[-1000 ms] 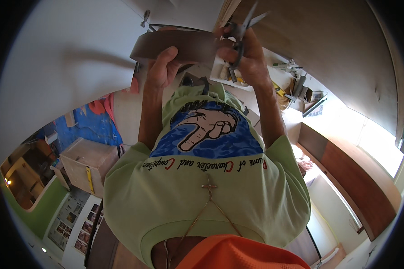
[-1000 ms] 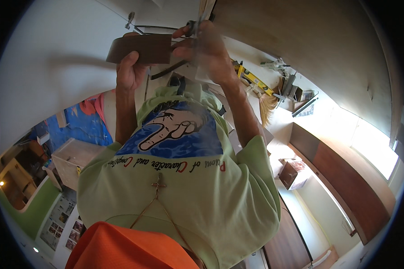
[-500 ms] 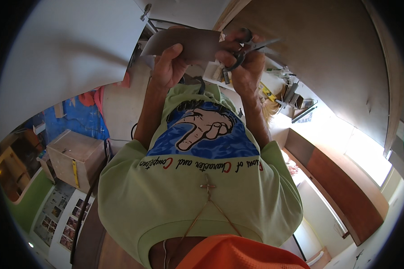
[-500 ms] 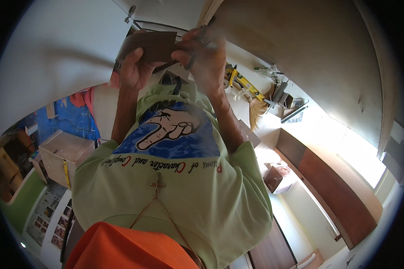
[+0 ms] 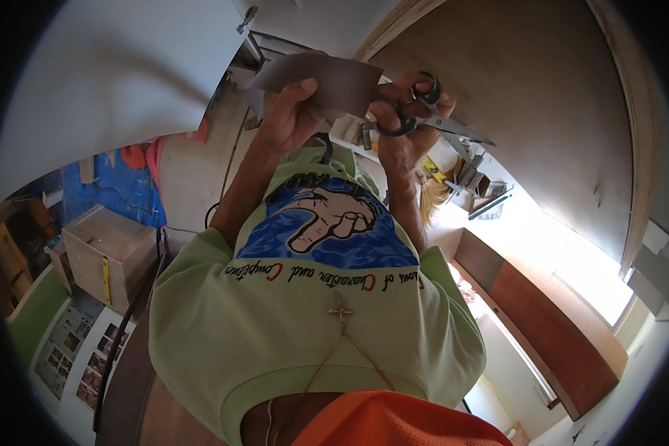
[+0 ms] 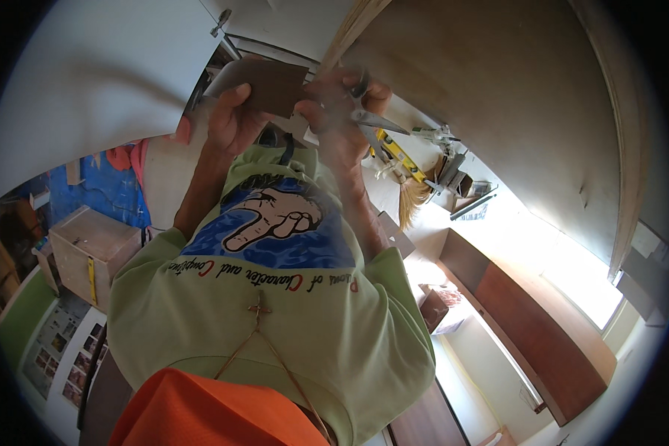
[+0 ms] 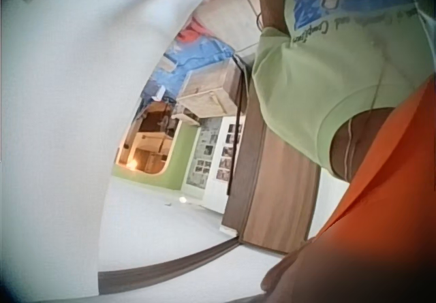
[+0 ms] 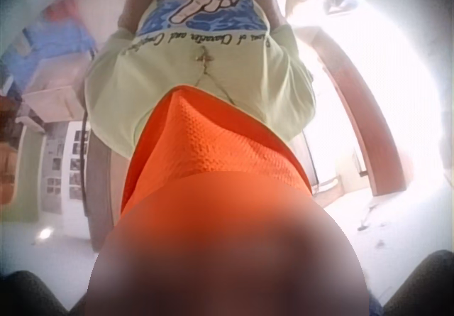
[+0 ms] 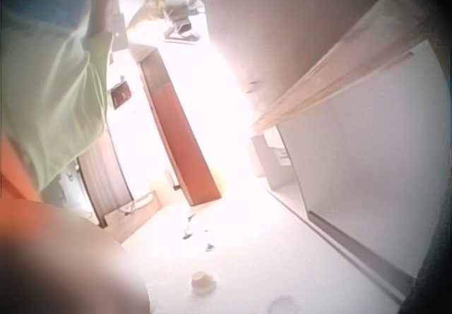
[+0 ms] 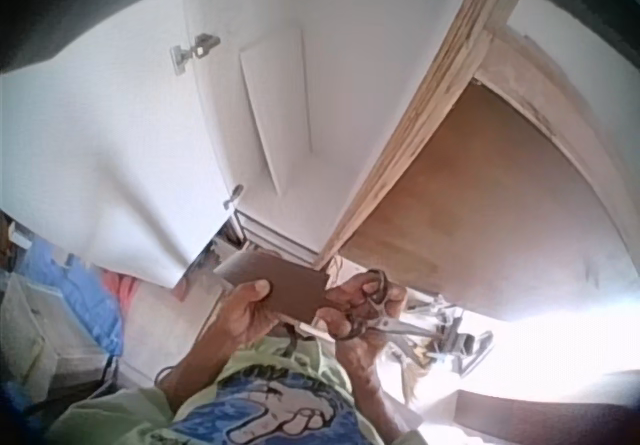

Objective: The person cuts a brown edge-banding strip with scissors, then aligns and presses it onto the vertical edge of a cabinet frame. The person repeats this process multiple times, cutting and fitting additional strips along the same edge.

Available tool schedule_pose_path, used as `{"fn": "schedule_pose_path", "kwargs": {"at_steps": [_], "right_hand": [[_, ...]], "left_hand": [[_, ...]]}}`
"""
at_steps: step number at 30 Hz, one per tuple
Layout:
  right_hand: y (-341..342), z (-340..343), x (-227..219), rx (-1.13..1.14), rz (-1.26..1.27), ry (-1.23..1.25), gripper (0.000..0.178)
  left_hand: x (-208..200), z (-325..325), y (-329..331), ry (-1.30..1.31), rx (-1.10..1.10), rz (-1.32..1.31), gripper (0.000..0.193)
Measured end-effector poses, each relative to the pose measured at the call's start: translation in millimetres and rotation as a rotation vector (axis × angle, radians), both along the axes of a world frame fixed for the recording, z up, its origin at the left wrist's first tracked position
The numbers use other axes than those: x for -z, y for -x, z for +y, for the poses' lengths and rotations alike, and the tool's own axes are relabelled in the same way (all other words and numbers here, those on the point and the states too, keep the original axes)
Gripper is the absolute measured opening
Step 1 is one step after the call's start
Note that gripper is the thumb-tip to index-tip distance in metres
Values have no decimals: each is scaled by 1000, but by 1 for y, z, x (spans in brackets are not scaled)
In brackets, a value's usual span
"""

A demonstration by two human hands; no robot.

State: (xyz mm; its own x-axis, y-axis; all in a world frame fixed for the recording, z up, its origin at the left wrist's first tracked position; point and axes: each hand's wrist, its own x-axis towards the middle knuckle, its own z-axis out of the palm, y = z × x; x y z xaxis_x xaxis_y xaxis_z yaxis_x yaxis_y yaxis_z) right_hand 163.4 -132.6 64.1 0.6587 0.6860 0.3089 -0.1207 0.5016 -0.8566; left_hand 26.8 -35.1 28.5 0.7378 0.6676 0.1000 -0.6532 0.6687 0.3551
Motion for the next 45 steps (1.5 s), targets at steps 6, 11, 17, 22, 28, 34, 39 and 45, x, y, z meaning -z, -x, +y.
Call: {"fn": "schedule_pose_path", "kwargs": {"at_steps": [6, 11, 17, 22, 28, 34, 39, 45], "right_hand": [[-2, -3, 6, 87, -184, 110, 72], [-3, -9, 2, -136, 76, 168, 60], [-14, -11, 11, -109, -629, 397, 57], [-32, -19, 32, -332, -326, 443, 48], [-82, -44, 27, -822, -371, 622, 57], [-81, -37, 2, -894, -795, 766, 57], [-71, -28, -27, -794, -958, 839, 55], [-66, -23, -38, -767, -988, 868, 54]], "left_hand": [[2, -9, -1, 71, 49, -51, 41], [2, -9, -2, 10, 17, -19, 39], [9, -3, 0, -58, 73, 8, 40], [11, 10, 5, -148, 46, 68, 46], [0, 39, 35, -305, -81, 327, 48], [-5, 53, 42, -501, 1, 328, 42], [-3, 47, 47, -520, 13, 373, 43], [-4, 46, 50, -579, 31, 363, 42]]}}
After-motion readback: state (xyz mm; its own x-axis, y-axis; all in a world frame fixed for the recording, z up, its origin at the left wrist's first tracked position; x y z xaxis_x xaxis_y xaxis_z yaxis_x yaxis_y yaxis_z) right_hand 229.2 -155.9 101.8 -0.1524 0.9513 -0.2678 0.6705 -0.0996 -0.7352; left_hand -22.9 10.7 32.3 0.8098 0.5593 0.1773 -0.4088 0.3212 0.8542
